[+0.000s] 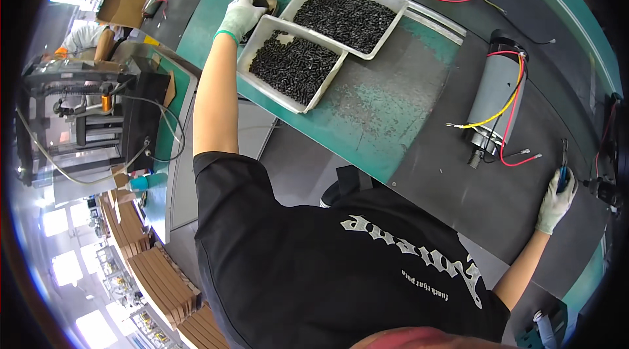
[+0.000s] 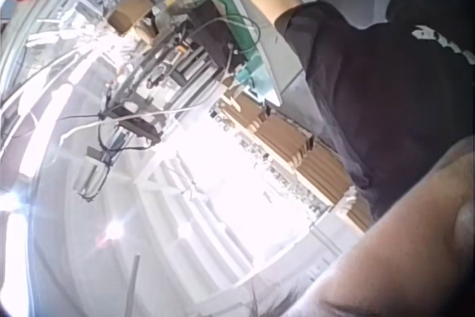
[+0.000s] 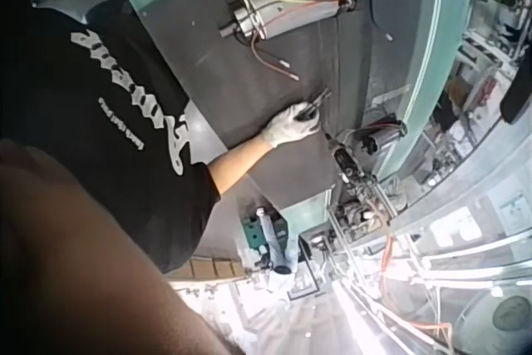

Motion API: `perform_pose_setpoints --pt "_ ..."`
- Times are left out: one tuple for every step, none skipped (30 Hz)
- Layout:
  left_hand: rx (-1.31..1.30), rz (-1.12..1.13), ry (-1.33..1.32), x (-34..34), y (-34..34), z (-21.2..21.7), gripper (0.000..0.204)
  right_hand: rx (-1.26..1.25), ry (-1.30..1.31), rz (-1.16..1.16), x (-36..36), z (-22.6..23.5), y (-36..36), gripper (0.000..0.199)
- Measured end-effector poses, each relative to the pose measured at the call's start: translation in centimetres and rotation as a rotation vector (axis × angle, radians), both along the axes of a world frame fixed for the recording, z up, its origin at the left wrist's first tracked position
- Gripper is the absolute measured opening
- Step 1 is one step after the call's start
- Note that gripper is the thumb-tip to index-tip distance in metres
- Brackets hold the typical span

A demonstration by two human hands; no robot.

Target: Assembling fans onto electric motors using pliers and a power screwdriver on an electronics assembly line.

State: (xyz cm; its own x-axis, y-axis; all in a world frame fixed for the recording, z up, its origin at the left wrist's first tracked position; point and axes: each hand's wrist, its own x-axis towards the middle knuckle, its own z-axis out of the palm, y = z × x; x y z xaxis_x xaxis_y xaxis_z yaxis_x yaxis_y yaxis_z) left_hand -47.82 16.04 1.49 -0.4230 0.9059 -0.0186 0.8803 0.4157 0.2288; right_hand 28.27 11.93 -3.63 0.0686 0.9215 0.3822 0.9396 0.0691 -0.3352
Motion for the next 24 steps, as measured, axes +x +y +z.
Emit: perform_pose_setpoints --pt "0.008 -0.001 0.001 -0.2 -0.1 0.2 0.035 -0.006 0.001 0.006 -0.2 0.0 0.2 0.046" --pt "0.025 0.013 0.034 -0.7 -0.4 0.2 0.034 -0.011 0.002 0.013 -0.2 0.0 0.2 0.045" --pt "0.045 0.022 0.051 -1.1 -0.1 -0.3 0.033 -0.011 0.012 0.025 0.0 0.0 0.2 0.044" --pt "0.002 0.022 0.037 -0.6 -0.1 -0.3 0.035 -0.004 0.008 0.026 -0.1 0.1 0.1 0.044" --pt "0.017 0.018 0.027 -1.2 0.2 -1.0 0.035 0.006 0.005 0.027 -0.3 0.3 0.0 0.043" --pt "0.013 -0.027 0.088 -2.2 0.6 -1.8 0.036 0.022 0.008 0.017 -0.3 0.3 -0.2 0.042" --pt "0.011 -0.071 0.15 -3.2 0.6 -2.5 0.038 0.025 -0.001 0.013 -0.4 0.4 -0.1 0.042" --pt "-0.005 -0.061 0.13 -3.4 0.6 -2.9 0.04 0.025 -0.013 -0.002 -0.4 0.5 -0.2 0.042" --pt "0.011 -0.074 0.133 -3.0 0.5 -2.7 0.039 0.006 -0.023 -0.029 -0.3 0.4 -0.3 0.042" --pt "0.027 -0.085 0.136 -2.7 0.1 -2.5 0.038 0.041 -0.027 -0.038 -0.7 0.5 -0.2 0.042" --pt "0.065 -0.041 0.137 -3.2 -0.7 -2.1 0.04 0.07 -0.033 -0.045 -1.4 0.8 -0.3 0.043" --pt "0.121 0.0 0.089 -1.8 -1.0 -1.1 0.038 0.101 -0.004 -0.047 -1.3 1.0 -0.6 0.039" --pt "0.18 0.038 0.039 0.2 -1.3 0.8 0.037 0.069 0.179 -0.08 -0.5 0.7 -0.7 0.037" --pt "0.3 0.061 -0.25 2.4 -2.2 2.0 0.032 0.04 0.363 -0.109 0.5 0.5 -1.4 0.036" --pt "0.42 0.089 -0.539 4.5 -3.0 3.4 0.028 0.045 0.495 -0.106 0.6 0.9 -2.0 0.034" --pt "0.562 -0.042 -0.931 6.5 -3.3 4.0 0.022 0.126 0.508 -0.011 -0.8 2.6 -2.7 0.035" --pt "0.679 -0.176 -1.322 8.9 -4.1 4.7 0.017 0.197 0.522 0.08 -3.3 5.0 -3.8 0.036" --pt "0.744 -0.166 -1.489 14.8 -6.2 6.6 0.016 0.196 0.543 0.15 -6.4 7.5 -5.1 0.04" --pt "0.804 -0.147 -1.656 21.2 -7.9 7.8 0.015 0.194 0.565 0.217 -9.4 10.0 -6.0 0.043" --pt "0.834 -0.326 -1.397 23.9 -9.4 6.9 0.014 0.253 0.437 0.411 -11.6 12.7 -6.6 0.046" --pt "0.686 -0.442 -1.555 27.8 -10.3 7.8 0.015 0.314 0.299 0.583 -13.0 14.7 -6.7 0.049" --pt "0.536 -0.551 -1.696 31.3 -11.4 9.2 0.017 0.338 0.189 0.607 -14.5 16.4 -6.8 0.05" --pt "0.396 -0.61 -1.984 33.6 -11.8 9.5 0.018 0.362 0.076 0.636 -15.5 17.9 -7.0 0.052" --pt "0.377 -0.612 -2.096 35.2 -11.8 9.6 0.018 0.402 -0.019 0.66 -15.8 19.1 -7.0 0.051"
